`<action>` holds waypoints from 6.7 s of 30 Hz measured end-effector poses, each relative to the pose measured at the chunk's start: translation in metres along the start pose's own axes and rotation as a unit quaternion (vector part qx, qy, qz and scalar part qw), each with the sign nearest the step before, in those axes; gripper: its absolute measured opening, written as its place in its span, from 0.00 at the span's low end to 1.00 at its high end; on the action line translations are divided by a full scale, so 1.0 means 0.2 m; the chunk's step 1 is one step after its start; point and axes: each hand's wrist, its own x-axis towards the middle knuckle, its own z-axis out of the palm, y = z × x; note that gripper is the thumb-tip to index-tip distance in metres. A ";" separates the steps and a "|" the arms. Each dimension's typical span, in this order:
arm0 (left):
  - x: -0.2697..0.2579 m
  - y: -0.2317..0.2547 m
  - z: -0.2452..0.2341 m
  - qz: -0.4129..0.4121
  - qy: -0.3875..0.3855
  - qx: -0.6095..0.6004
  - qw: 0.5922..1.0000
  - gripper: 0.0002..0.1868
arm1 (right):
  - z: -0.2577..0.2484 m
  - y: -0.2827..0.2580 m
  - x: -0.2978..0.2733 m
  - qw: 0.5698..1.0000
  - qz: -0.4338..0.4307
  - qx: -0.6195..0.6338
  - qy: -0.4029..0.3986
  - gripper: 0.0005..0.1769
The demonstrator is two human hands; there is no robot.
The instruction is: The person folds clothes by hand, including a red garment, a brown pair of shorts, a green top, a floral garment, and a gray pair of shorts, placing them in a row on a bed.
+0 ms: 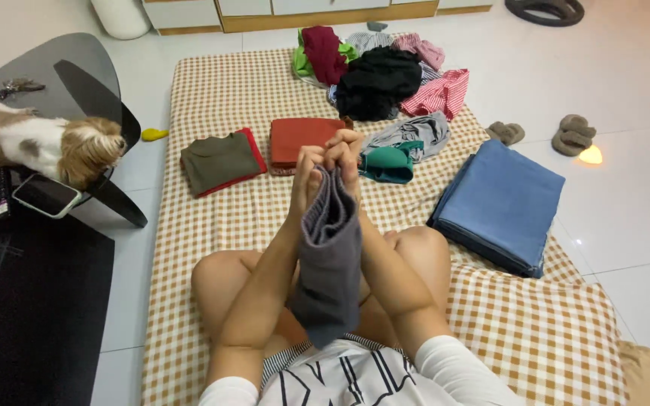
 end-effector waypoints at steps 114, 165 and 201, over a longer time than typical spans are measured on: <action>-1.45 0.24 -1.18 -0.648 0.306 0.103 0.690 0.47 | -0.09 0.38 -1.39 0.607 0.778 0.145 -0.072 0.13; -1.64 0.48 -0.97 -0.569 0.097 0.409 0.706 0.16 | 0.44 -0.28 -1.29 0.759 -0.015 -0.249 -0.601 0.27; -1.43 0.55 -0.83 -0.233 -0.059 0.521 0.819 0.19 | 0.43 -0.02 -1.10 0.815 0.401 -0.075 -0.412 0.12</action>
